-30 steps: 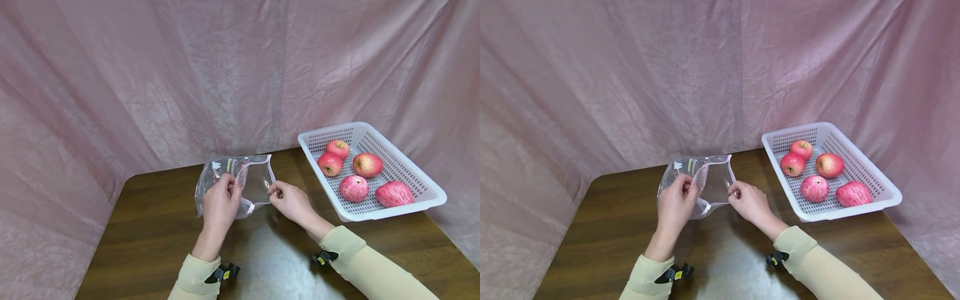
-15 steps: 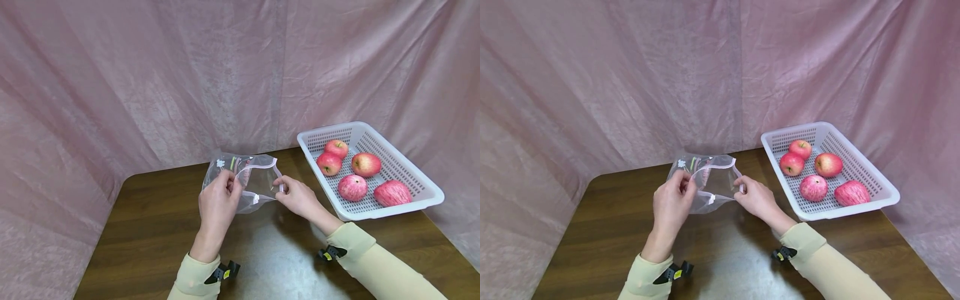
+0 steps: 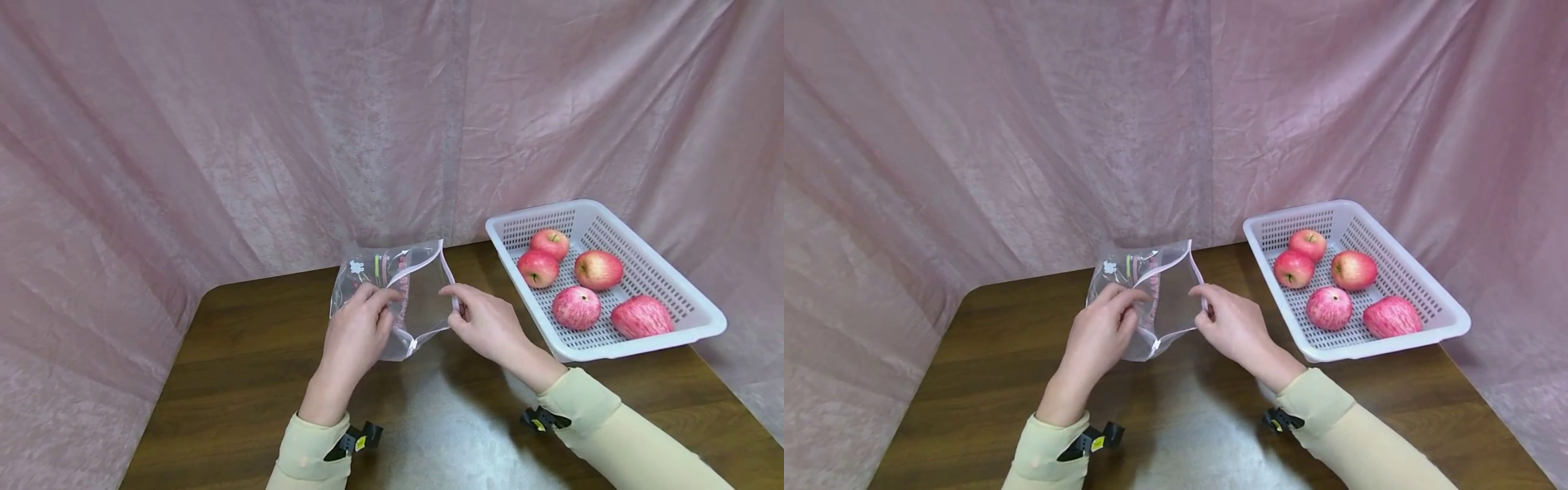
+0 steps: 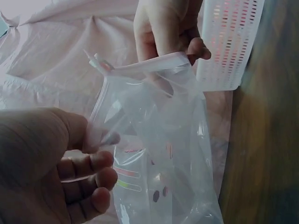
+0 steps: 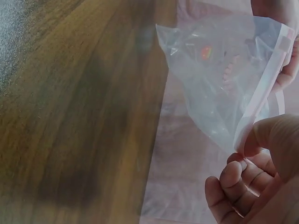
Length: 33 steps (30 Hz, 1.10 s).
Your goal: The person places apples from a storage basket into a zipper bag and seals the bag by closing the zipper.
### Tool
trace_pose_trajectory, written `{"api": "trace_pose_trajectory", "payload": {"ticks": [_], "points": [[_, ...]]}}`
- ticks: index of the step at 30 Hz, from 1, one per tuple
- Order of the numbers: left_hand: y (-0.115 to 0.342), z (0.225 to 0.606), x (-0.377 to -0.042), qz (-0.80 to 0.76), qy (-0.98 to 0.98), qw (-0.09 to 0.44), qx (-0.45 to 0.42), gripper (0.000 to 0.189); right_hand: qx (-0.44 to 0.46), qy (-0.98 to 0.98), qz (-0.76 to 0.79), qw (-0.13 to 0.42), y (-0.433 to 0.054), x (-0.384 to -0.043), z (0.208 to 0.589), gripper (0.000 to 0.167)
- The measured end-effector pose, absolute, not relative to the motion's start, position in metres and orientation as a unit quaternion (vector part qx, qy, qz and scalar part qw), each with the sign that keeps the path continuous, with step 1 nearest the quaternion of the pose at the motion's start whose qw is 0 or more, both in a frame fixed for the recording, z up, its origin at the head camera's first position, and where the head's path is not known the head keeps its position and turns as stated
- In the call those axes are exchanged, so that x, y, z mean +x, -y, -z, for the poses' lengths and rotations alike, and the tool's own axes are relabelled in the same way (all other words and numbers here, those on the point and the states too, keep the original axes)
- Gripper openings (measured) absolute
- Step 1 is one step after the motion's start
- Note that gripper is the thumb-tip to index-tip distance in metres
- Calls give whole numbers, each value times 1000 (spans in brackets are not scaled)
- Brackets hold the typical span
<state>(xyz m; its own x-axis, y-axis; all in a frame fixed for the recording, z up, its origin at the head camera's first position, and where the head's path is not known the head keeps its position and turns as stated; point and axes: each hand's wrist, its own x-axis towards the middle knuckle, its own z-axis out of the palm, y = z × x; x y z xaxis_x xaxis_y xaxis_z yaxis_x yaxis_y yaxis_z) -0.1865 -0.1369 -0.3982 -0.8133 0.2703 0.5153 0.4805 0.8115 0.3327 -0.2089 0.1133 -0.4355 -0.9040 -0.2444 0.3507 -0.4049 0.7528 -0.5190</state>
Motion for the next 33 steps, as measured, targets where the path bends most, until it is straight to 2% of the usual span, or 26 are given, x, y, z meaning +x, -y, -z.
{"api": "trace_pose_trajectory", "payload": {"ticks": [5,10,19,22,27,33], "points": [[136,393,-189,278,911,234,-196,12,185,928,-292,142,-114,-209,433,27],[133,388,-190,299,904,248,-181,15,170,933,-287,131,-116,-210,433,9],[133,383,-189,318,872,326,-176,17,125,952,-266,88,-125,-216,436,10],[130,384,-190,325,867,335,-174,17,110,957,-260,72,-128,-219,435,11],[125,385,-192,345,863,319,-183,11,107,953,-271,80,-128,-219,430,10],[124,384,-191,390,861,256,-204,11,126,936,-312,104,-123,-215,424,9]]}}
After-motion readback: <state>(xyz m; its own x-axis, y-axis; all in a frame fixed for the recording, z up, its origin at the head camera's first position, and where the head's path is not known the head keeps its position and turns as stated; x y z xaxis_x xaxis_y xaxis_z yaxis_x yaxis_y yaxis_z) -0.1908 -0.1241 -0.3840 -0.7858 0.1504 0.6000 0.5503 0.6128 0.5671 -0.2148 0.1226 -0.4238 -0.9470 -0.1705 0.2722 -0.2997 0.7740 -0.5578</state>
